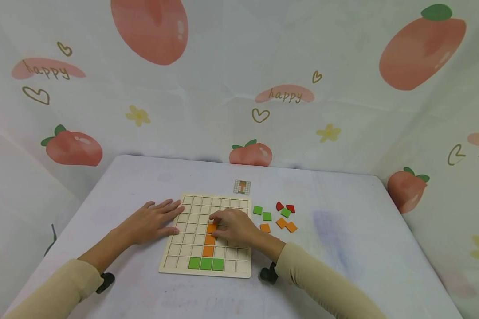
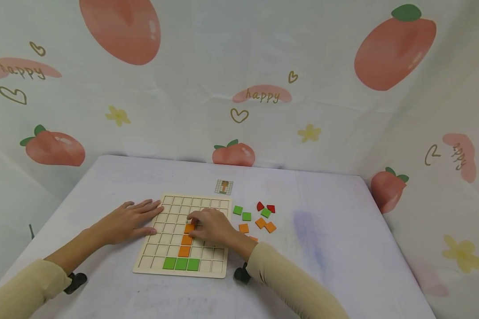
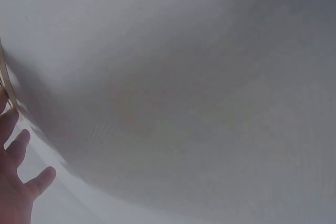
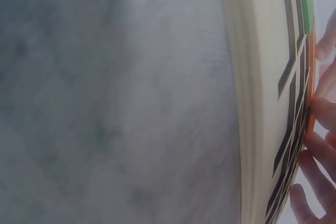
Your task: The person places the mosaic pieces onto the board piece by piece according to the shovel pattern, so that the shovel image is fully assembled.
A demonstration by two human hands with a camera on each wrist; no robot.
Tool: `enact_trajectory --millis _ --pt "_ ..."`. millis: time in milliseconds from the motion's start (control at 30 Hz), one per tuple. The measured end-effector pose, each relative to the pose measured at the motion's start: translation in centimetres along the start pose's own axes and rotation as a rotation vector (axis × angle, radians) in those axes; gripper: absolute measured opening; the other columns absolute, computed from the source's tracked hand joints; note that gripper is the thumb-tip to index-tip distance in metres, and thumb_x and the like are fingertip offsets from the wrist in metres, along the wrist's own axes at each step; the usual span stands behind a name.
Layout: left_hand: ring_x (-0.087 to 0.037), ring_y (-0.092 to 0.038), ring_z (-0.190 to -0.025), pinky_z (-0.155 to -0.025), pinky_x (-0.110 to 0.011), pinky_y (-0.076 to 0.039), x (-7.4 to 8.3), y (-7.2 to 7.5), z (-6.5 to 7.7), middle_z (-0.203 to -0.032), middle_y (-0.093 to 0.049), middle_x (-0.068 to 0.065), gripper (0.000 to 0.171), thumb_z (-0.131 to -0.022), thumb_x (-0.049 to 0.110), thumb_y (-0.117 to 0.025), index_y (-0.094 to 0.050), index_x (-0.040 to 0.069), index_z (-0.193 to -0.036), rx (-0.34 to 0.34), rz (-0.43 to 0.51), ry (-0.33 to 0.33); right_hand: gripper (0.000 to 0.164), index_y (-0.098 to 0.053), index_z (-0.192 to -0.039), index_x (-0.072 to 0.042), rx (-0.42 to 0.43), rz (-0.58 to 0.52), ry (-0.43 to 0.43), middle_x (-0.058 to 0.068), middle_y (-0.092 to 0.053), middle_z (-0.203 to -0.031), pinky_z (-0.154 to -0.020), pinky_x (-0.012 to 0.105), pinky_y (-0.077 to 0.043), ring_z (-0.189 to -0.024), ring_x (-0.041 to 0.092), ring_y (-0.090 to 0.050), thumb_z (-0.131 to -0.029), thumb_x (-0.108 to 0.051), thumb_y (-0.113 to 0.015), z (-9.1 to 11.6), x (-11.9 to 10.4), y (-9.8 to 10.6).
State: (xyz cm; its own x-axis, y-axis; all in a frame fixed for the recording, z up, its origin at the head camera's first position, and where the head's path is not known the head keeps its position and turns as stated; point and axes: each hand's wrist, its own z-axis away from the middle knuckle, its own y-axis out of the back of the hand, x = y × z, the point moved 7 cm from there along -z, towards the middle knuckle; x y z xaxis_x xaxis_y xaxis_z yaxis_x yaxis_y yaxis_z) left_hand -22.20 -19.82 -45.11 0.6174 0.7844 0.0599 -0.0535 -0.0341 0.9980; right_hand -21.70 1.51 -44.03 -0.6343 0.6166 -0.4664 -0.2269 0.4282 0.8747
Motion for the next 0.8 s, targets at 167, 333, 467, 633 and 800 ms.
enact_trajectory --millis 167,333,467,633,800 --pt "-0.036 -0.039 -0.141 -0.105 -0.064 -0.036 0.0 0.0 0.0 -0.155 -0.042 -0.010 0.074 -0.095 0.061 -0.053 -0.045 0.014 -0.151 0.001 -0.001 0.002 0.040 -0.069 -0.121 -0.013 0.000 -0.002 0.000 -0.005 -0.072 -0.101 -0.094 0.027 -0.048 -0.095 0.008 -0.063 -0.087 -0.031 -0.078 0.0 0.1 -0.1" --pt "-0.036 -0.039 -0.142 -0.105 -0.064 -0.035 -0.1 -0.1 0.0 -0.155 -0.042 -0.009 0.074 -0.095 0.061 -0.053 -0.045 0.014 -0.151 0.000 0.003 0.004 0.040 -0.069 -0.121 -0.013 -0.006 -0.012 -0.010 -0.006 -0.071 -0.102 -0.095 0.027 -0.047 -0.095 0.008 -0.062 -0.087 -0.032 -0.078 0.0 0.2 -0.1" --pt "-0.035 -0.039 -0.142 -0.105 -0.064 -0.035 -0.1 -0.2 0.0 -0.155 -0.042 -0.010 0.074 -0.095 0.061 -0.052 -0.045 0.014 -0.151 0.000 0.005 0.006 0.040 -0.068 -0.122 -0.014 -0.018 -0.034 -0.027 -0.008 -0.072 -0.104 -0.096 0.027 -0.046 -0.097 0.005 -0.063 -0.088 -0.032 -0.078 0.1 0.5 0.0" --pt "-0.035 -0.039 -0.142 -0.104 -0.064 -0.036 -0.1 -0.3 0.0 -0.155 -0.042 -0.009 0.074 -0.095 0.062 -0.052 -0.046 0.015 -0.151 0.006 -0.009 0.002 0.040 -0.067 -0.124 -0.012 -0.027 -0.088 -0.045 -0.005 -0.073 -0.109 -0.094 0.028 -0.049 -0.102 0.005 -0.066 -0.088 -0.026 -0.078 0.9 1.2 1.0" --pt "-0.035 -0.039 -0.142 -0.104 -0.064 -0.036 -0.1 -0.2 0.0 -0.155 -0.042 -0.009 0.074 -0.095 0.061 -0.053 -0.045 0.014 -0.151 0.009 -0.013 0.000 0.040 -0.067 -0.124 -0.011 -0.023 -0.109 -0.062 -0.003 -0.073 -0.109 -0.092 0.033 -0.051 -0.102 0.010 -0.066 -0.088 -0.024 -0.078 2.8 2.5 2.7"
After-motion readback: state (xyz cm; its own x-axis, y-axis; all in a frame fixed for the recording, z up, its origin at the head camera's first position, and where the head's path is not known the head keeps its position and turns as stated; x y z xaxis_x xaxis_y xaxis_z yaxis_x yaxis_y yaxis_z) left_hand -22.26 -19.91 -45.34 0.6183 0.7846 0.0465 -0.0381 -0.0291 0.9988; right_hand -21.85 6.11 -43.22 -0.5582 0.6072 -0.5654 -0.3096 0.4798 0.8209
